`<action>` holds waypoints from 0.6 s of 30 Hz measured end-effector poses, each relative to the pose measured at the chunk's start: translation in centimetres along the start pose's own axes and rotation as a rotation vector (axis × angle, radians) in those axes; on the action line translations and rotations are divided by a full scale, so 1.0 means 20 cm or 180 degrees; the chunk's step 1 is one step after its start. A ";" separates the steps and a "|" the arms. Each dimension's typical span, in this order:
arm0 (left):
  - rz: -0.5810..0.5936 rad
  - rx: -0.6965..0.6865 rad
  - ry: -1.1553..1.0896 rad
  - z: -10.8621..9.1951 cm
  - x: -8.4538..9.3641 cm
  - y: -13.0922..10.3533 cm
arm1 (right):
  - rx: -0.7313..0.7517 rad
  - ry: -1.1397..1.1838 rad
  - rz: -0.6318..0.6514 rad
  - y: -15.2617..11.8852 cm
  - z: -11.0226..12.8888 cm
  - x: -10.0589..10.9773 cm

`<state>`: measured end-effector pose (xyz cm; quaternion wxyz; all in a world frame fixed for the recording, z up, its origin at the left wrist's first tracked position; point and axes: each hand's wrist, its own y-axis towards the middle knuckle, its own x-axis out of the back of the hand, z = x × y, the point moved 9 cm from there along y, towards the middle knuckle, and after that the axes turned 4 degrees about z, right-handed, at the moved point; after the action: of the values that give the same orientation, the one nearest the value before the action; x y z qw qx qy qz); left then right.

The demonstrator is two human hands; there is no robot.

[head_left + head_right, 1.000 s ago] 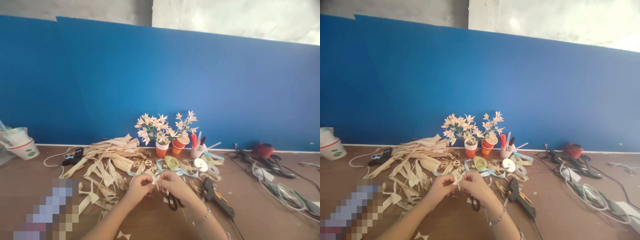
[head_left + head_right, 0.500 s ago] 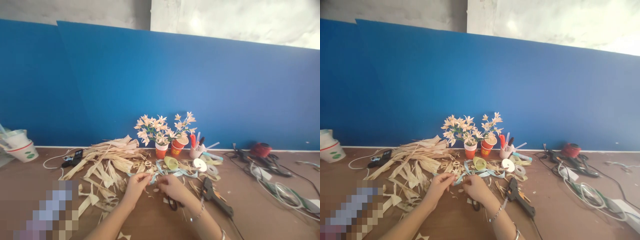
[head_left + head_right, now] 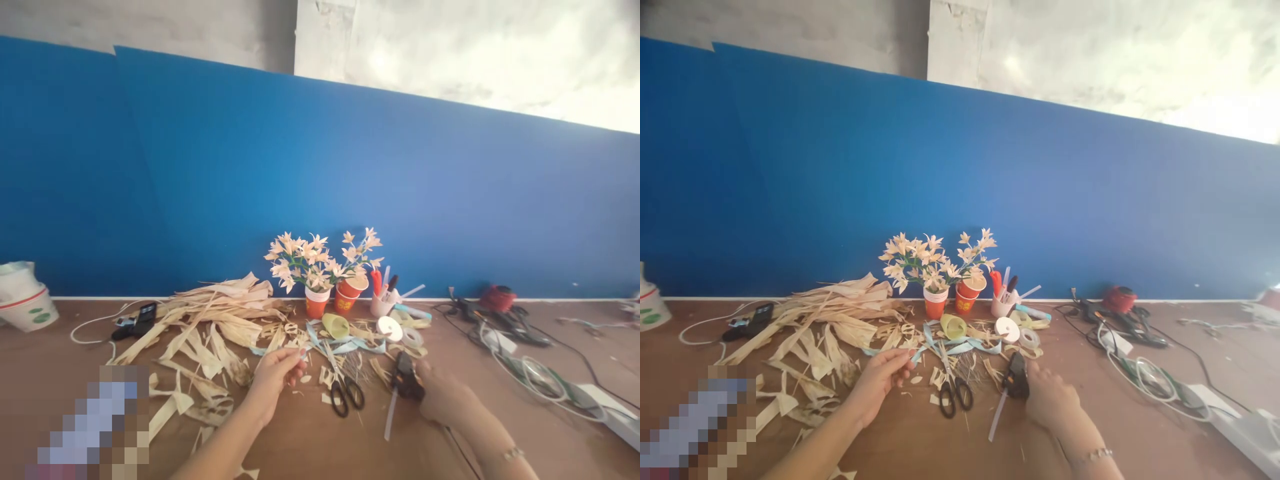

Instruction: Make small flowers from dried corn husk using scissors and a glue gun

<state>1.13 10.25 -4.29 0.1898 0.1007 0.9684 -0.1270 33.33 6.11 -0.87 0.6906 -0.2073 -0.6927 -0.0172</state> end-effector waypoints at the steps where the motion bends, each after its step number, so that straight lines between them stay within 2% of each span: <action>1: 0.0005 0.0004 -0.0027 0.01 0.00 0.00 | -0.0023 -0.0092 -0.0056 -0.01 0.01 -0.03; 5: 0.0033 0.0046 -0.0138 0.02 0.00 0.00 | -0.0007 -0.0119 -0.0368 -0.04 0.06 -0.06; 11: -0.0075 0.0174 -0.0183 0.05 0.01 0.01 | 0.0077 0.1065 -0.0703 -0.07 0.10 0.13; 15: -0.0164 0.0097 -0.0219 0.04 0.02 0.01 | 0.0452 0.1550 -0.0966 -0.06 0.22 0.23; 18: -0.0166 0.0114 -0.0244 0.03 0.03 0.01 | 0.1015 0.2296 -0.1073 -0.07 0.37 0.25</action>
<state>0.95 10.39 -5.18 0.2215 0.0738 0.9603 -0.1530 25.95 8.41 3.98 0.8995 0.0374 -0.4250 -0.0939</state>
